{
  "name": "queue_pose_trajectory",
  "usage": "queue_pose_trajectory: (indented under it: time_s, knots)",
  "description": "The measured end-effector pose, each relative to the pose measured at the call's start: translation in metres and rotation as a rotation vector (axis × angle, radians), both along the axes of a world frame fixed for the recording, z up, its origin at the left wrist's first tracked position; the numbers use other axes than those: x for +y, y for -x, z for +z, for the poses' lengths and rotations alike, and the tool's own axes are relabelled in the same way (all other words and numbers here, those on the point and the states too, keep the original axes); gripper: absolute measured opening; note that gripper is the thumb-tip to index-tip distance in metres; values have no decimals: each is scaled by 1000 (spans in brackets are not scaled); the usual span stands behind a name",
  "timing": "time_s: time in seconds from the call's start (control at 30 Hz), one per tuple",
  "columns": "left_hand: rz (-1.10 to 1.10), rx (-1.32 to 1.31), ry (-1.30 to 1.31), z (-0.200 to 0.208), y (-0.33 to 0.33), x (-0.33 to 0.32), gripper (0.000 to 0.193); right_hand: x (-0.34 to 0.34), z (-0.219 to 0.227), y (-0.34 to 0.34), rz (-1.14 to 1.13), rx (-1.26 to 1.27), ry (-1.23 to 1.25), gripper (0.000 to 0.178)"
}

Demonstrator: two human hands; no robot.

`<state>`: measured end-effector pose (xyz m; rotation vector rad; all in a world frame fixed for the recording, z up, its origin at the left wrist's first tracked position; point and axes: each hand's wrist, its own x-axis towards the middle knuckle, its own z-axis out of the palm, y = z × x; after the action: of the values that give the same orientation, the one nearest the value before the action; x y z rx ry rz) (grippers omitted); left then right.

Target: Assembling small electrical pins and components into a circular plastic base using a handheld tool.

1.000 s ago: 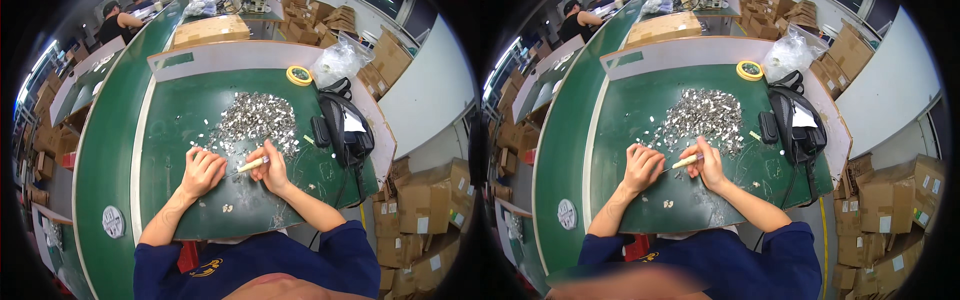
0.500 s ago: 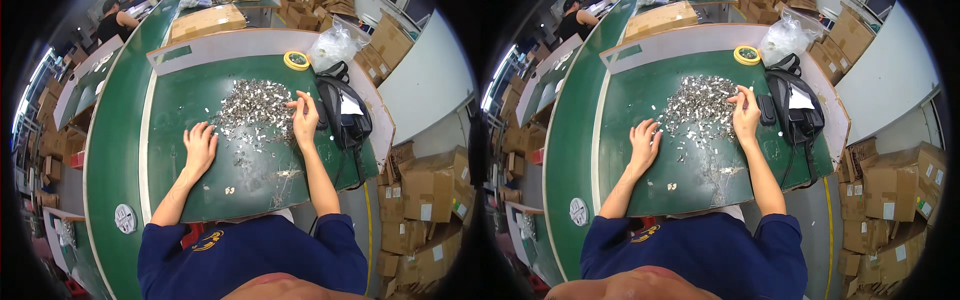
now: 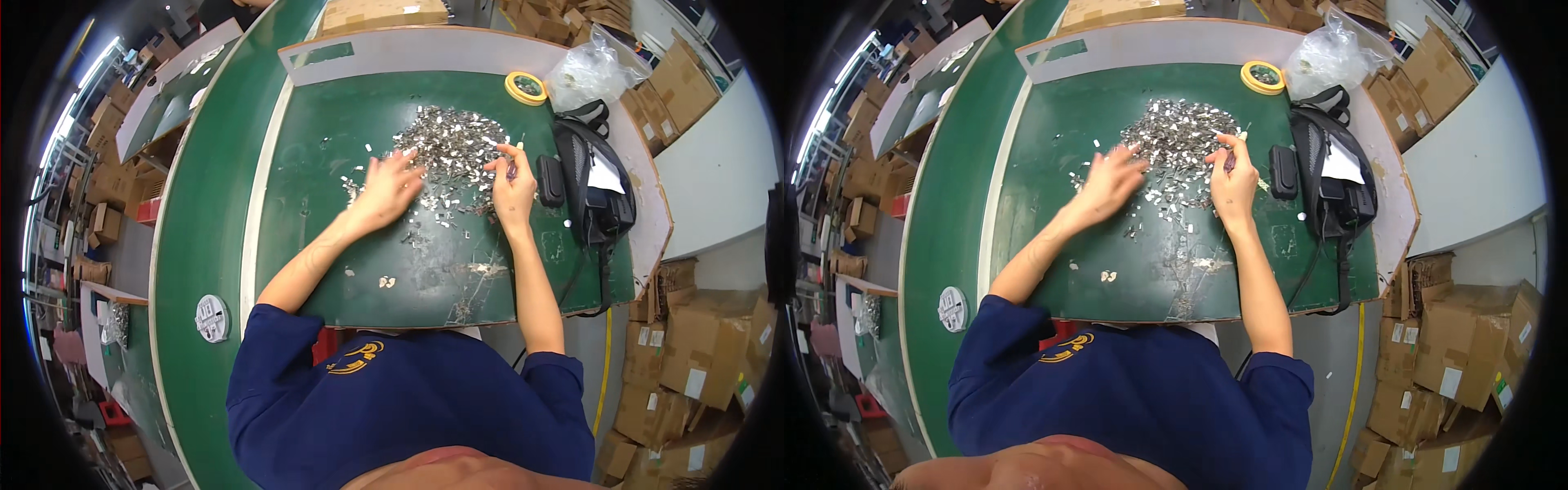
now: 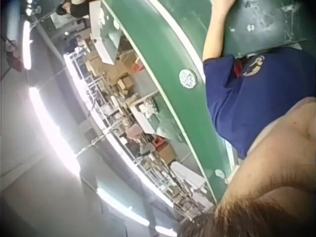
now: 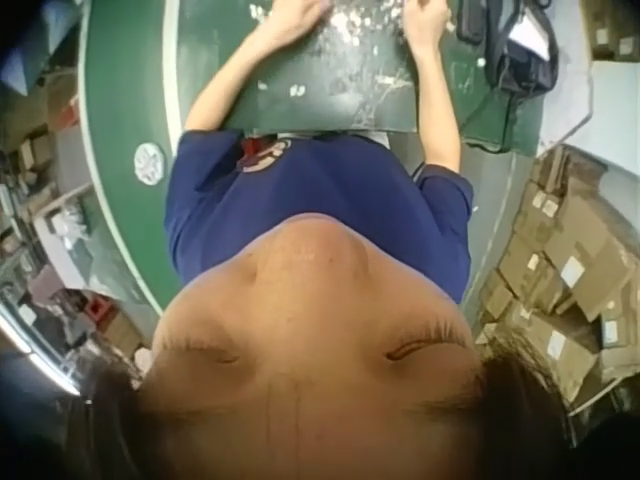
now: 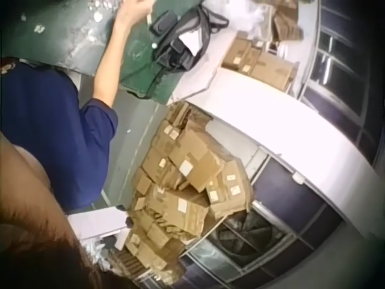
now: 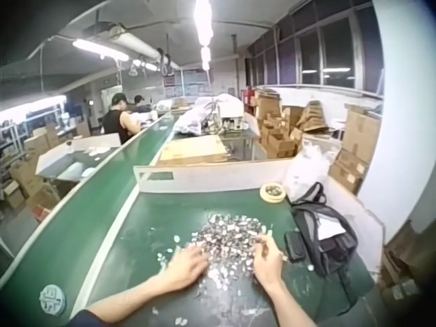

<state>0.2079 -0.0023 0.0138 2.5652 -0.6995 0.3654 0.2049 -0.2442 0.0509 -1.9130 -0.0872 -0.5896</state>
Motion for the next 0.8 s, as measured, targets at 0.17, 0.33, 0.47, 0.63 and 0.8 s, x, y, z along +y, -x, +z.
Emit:
queue_pose_trajectory:
  time_s: [0.17, 0.33, 0.47, 0.63, 0.8]
  knots:
    - [330, -22, 157, -1, -38, 76, 41, 3, -1, -1, 31, 3, 57, 19]
    - [152, 49, 114, -14, -44, 42, 51, 1, 2, -1, 22, -31, 110, 17]
    - [-15, 212, 469, -7, -82, 20, 58, -2, 4, 2, 6, -91, 117, 16]
    - [72, 132, 254, -16, -178, 21, 63, -3, 4, 4, -29, -71, 168, 15]
    - [37, 303, 284, -21, -216, 1, 63, -3, -6, 0, 2, -24, 169, 16]
